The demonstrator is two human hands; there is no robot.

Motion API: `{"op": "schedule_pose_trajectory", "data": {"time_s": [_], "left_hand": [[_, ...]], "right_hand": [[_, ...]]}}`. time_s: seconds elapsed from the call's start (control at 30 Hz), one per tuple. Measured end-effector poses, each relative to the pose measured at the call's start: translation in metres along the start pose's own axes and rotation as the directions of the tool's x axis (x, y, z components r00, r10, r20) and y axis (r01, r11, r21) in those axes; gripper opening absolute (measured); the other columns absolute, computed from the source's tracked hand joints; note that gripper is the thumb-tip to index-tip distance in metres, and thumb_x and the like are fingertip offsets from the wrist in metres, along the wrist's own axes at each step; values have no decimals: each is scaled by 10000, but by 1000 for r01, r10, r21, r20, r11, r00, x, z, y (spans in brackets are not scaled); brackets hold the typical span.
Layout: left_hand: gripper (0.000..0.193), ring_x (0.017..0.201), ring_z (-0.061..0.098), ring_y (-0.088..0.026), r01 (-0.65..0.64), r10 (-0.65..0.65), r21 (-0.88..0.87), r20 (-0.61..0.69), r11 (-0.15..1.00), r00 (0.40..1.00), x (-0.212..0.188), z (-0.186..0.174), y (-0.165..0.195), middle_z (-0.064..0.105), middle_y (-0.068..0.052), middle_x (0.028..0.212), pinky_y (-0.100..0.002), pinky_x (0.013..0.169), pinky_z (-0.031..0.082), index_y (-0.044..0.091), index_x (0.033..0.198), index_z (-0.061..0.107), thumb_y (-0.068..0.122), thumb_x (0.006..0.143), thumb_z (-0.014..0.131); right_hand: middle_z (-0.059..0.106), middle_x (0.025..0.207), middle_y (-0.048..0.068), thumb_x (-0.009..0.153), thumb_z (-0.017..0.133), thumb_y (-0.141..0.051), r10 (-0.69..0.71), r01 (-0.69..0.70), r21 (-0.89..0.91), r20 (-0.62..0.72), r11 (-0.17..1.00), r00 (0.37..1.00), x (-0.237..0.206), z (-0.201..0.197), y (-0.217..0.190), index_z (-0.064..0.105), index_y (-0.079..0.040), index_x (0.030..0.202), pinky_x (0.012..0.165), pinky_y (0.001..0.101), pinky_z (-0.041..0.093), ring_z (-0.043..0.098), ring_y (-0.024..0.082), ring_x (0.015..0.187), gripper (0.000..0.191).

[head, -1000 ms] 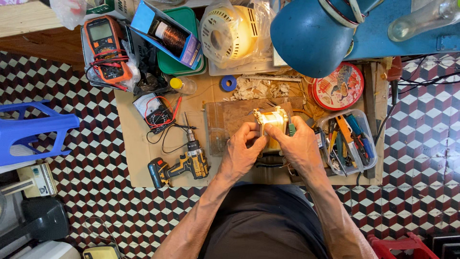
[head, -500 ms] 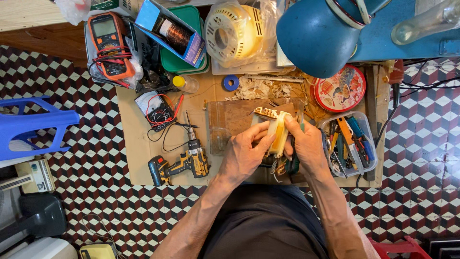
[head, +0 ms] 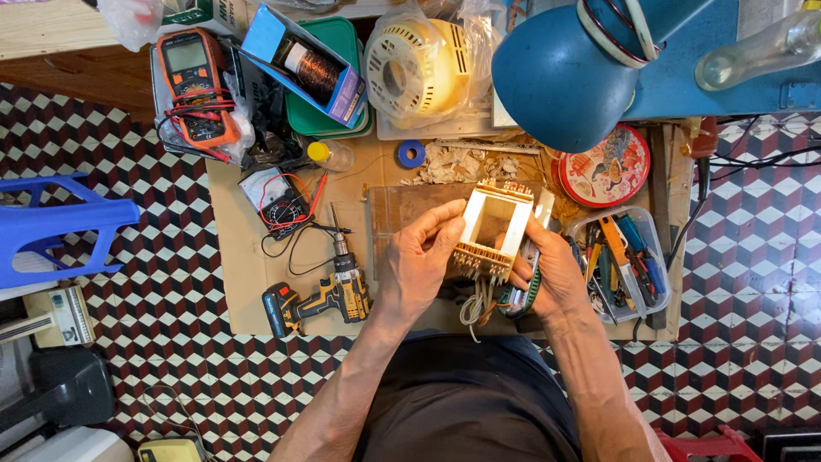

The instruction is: The person handles a small electrical component with copper windings, using pliers to adjust and trim wires. They also handle a spool of copper wire, pulling and cutting a length. The person repeatedly inspects the component and uses pliers to manipulate its internal wiring.

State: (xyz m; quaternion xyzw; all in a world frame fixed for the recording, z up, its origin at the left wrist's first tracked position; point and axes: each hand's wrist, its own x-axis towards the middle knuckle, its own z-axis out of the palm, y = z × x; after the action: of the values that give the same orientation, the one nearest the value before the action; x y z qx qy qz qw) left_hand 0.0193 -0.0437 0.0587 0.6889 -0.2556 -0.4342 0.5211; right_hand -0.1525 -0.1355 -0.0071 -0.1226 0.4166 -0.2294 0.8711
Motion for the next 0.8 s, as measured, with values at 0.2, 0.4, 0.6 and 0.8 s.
{"op": "schedule_pose_trajectory", "data": {"time_s": [0.2, 0.4, 0.6, 0.8], "left_hand": [[380, 866, 701, -52, 164, -164, 76, -3, 984, 986, 4, -3, -12, 822, -79, 980, -217, 753, 556, 26, 1263, 723, 246, 959, 665], [389, 916, 717, -64, 164, -161, -46, 48, 985, 986, 15, -9, -26, 812, -107, 1036, -207, 793, 572, -23, 1254, 704, 214, 946, 699], [413, 865, 720, -87, 256, -252, -57, 72, 965, 965, 17, -8, -45, 808, -108, 1003, -220, 746, 572, -17, 1256, 713, 214, 914, 718], [523, 1014, 674, -111, 212, -199, -87, 136, 973, 971, 23, 3, -52, 749, -92, 1110, -252, 881, 537, -7, 1309, 667, 405, 989, 632]], "right_hand": [[580, 648, 23, 1070, 529, -290, -39, 39, -62, 2, 997, 999, -6, 9, -3, 626, -5, 1134, 323, 203, 325, 421, 49, 382, 307], [554, 584, 24, 1038, 553, -310, -63, 60, -166, -15, 984, 998, -13, 25, -11, 633, -23, 1035, 340, 215, 322, 442, 78, 396, 298], [514, 517, 35, 1023, 620, -314, -143, 83, -375, -136, 923, 980, -20, 37, -16, 629, -9, 941, 334, 237, 328, 435, 104, 366, 316], [551, 511, 48, 996, 620, -313, -180, 103, -457, -127, 883, 975, -18, 43, -20, 645, -29, 953, 339, 233, 354, 456, 99, 367, 288]]}}
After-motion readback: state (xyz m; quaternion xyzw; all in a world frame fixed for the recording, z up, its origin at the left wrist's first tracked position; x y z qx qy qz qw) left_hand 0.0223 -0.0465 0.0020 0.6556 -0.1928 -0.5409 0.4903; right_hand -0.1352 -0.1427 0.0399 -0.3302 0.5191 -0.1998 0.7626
